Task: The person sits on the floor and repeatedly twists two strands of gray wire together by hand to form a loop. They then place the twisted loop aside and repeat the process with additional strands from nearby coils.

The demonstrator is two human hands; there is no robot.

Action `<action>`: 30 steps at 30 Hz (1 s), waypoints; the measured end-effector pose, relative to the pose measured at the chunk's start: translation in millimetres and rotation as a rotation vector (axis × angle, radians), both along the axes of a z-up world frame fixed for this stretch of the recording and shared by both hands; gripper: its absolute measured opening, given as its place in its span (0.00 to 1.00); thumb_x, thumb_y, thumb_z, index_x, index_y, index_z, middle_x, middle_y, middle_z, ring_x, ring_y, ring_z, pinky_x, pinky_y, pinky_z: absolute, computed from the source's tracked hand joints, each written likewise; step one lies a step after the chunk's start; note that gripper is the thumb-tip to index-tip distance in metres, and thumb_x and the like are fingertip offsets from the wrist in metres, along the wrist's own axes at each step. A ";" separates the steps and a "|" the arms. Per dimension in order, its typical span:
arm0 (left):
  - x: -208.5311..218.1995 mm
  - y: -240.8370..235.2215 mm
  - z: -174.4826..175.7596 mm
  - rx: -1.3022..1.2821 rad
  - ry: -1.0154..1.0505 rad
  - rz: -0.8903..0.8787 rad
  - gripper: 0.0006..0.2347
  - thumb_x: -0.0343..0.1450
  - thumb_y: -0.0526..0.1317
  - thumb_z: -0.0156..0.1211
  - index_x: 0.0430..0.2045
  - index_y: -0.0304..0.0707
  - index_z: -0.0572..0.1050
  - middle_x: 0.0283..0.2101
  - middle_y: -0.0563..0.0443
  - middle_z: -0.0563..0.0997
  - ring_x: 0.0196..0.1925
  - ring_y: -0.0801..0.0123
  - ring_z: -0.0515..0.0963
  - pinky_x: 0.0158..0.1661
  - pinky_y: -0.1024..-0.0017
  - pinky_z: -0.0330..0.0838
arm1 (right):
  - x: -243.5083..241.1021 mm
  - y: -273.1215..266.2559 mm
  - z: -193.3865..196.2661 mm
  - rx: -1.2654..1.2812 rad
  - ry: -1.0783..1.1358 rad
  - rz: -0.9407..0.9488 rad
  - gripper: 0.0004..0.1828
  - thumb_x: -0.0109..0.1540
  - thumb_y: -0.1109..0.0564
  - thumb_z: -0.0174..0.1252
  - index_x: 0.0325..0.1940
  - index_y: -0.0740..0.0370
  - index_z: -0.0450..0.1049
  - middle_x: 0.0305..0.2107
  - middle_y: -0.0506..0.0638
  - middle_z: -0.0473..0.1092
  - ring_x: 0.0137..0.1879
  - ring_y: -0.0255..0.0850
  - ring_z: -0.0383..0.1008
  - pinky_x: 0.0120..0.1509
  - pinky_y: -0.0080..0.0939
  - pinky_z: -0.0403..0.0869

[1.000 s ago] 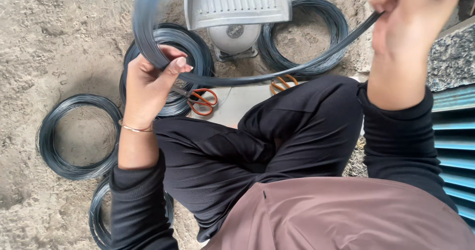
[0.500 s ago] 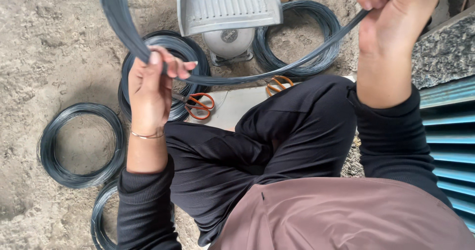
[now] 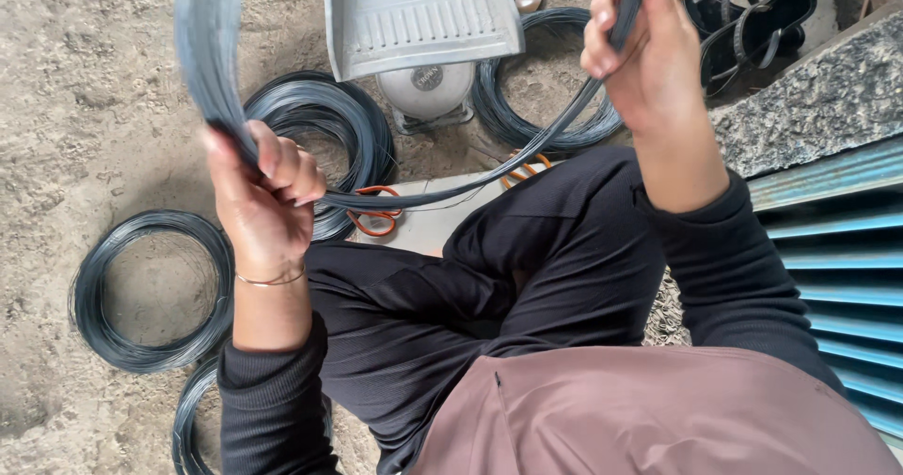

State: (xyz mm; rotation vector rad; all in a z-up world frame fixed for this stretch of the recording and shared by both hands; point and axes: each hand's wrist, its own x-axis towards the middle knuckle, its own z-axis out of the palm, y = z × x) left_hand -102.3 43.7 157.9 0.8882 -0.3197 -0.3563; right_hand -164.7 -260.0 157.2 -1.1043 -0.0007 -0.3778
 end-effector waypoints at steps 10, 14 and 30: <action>10.9 13.2 -23.0 0.107 0.094 0.059 0.19 0.64 0.52 0.40 0.03 0.43 0.56 0.06 0.59 0.47 0.09 0.80 0.44 0.12 0.83 0.38 | -5.1 3.3 -19.4 -0.164 0.175 0.151 0.27 0.56 0.37 0.37 0.38 0.65 0.64 0.22 0.53 0.64 0.24 0.39 0.64 0.31 0.32 0.65; 7.5 13.3 -30.3 0.157 0.085 0.046 0.19 0.64 0.52 0.42 0.03 0.42 0.57 0.05 0.58 0.47 0.09 0.78 0.45 0.12 0.82 0.38 | -11.0 21.9 21.0 -0.694 0.008 0.081 0.32 0.57 0.33 0.36 0.48 0.63 0.60 0.35 0.51 0.65 0.38 0.38 0.68 0.49 0.36 0.70; -2.2 0.4 -4.0 0.507 -0.069 -0.313 0.20 0.67 0.49 0.38 0.02 0.40 0.57 0.05 0.58 0.53 0.08 0.80 0.50 0.12 0.84 0.42 | 12.3 69.9 11.4 -1.694 -0.632 -0.353 0.16 0.61 0.51 0.49 0.49 0.61 0.64 0.42 0.55 0.63 0.49 0.49 0.61 0.57 0.52 0.57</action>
